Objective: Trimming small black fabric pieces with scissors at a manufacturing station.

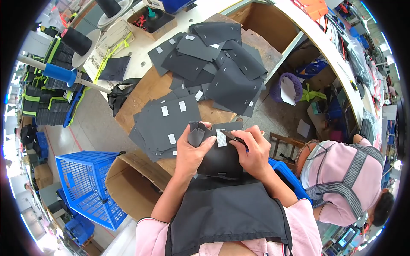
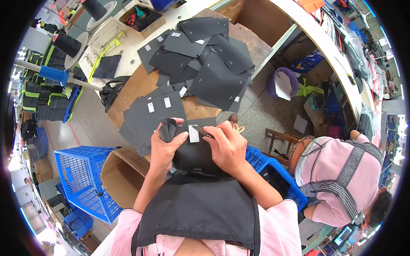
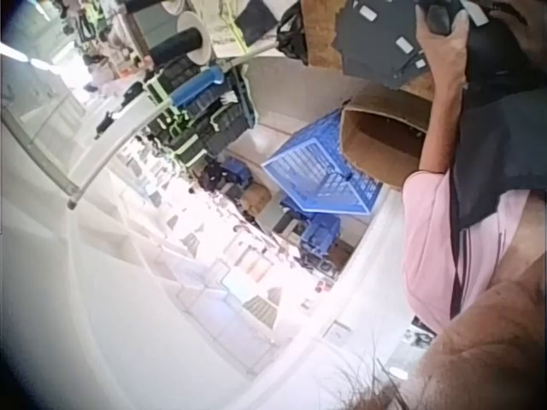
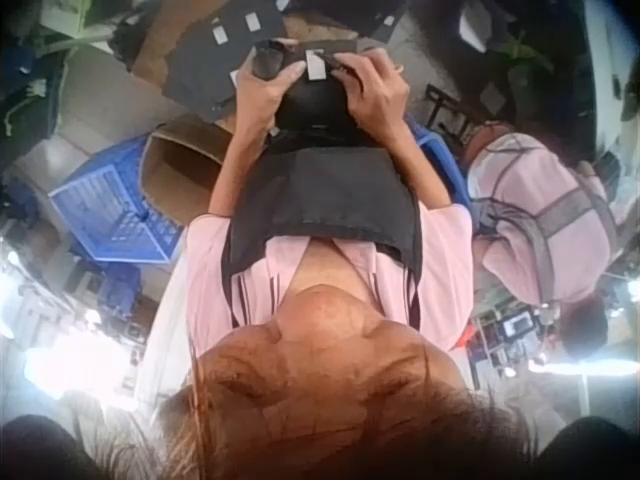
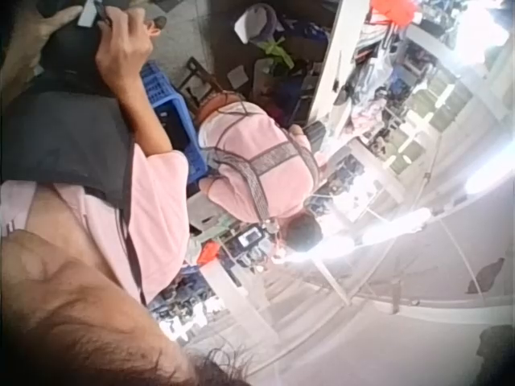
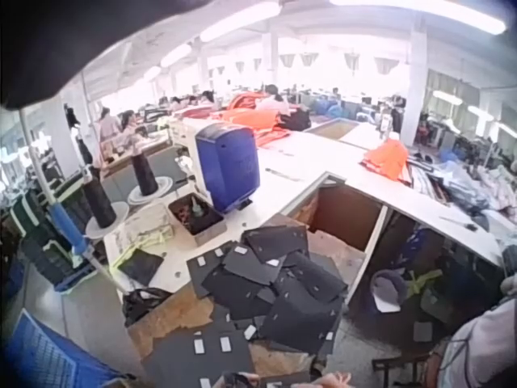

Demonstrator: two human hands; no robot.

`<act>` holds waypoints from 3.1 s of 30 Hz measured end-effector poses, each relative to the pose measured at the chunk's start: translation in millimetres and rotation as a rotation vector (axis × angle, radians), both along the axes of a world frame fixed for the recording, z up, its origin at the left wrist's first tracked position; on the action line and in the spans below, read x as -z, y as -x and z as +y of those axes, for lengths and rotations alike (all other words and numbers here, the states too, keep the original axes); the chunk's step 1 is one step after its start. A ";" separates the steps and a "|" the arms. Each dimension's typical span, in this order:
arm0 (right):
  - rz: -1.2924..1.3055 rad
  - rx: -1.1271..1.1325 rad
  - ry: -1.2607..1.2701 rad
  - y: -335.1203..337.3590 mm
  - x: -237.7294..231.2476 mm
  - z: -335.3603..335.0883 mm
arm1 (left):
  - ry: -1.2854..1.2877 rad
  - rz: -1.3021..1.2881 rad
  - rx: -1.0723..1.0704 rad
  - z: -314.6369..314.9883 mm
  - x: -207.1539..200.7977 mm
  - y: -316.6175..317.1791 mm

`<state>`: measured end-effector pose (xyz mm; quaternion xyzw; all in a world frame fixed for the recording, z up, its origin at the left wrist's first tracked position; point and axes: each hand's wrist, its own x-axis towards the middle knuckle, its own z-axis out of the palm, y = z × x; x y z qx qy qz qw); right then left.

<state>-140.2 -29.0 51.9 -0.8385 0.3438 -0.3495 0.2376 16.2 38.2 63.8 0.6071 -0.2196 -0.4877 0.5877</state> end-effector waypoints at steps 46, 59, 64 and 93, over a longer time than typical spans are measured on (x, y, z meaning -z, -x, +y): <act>-0.083 0.005 -0.257 -21.1 -12.7 -30.4 | -0.065 0.243 0.255 -6.3 9.7 -16.7; -0.037 0.015 -0.103 -2.9 4.5 -1.5 | -0.021 0.333 0.127 -6.8 12.9 -14.0; -0.084 0.015 -0.106 -7.8 6.6 2.8 | -0.018 0.346 0.098 -3.1 13.7 -15.6; -0.673 -0.163 -1.628 -12.0 45.1 -16.5 | 0.048 0.265 -0.011 5.7 42.9 -18.6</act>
